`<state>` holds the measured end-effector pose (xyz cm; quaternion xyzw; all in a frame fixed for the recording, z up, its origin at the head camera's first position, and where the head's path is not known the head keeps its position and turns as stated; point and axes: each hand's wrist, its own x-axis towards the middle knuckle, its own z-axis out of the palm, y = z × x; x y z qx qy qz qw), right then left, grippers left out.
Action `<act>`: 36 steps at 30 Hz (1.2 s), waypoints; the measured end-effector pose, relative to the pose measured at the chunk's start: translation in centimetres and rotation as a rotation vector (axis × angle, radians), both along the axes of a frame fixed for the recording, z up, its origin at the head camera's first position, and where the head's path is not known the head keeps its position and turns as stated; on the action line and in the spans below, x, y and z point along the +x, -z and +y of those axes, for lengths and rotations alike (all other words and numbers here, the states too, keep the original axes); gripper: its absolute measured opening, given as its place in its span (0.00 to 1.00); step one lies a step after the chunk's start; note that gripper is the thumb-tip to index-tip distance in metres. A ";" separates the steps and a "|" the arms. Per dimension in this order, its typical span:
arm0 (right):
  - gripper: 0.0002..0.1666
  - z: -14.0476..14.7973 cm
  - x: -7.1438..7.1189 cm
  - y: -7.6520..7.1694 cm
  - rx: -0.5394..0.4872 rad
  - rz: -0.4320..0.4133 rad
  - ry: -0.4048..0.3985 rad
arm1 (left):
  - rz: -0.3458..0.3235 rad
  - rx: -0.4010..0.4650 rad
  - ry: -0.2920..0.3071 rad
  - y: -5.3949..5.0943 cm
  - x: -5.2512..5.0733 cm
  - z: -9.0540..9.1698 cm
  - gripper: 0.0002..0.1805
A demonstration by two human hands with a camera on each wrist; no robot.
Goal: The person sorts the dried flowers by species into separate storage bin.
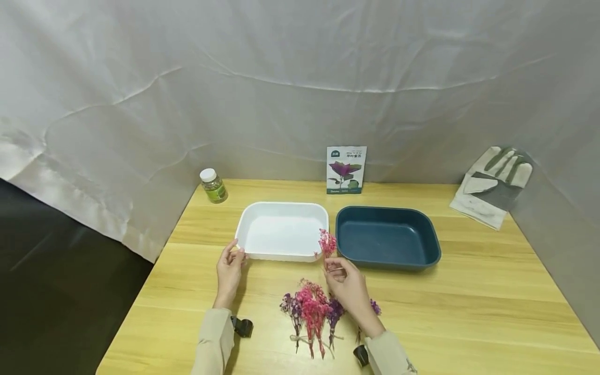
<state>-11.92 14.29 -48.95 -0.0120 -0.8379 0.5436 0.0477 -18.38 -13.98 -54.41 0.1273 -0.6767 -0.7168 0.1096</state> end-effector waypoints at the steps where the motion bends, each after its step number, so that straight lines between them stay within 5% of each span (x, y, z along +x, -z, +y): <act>1: 0.17 -0.1 -0.3 0.0 -0.005 -0.005 -0.002 | -0.001 0.000 0.000 0.1 0.0 0.0 0.23; 18: 0.17 -2.3 -4.9 -0.7 -0.017 0.034 -0.071 | -0.015 0.003 0.009 0.1 0.1 0.1 0.23; 36: 0.15 -3.4 -9.0 0.1 0.039 0.078 -0.131 | -0.026 0.005 -0.004 -0.1 0.1 0.1 0.23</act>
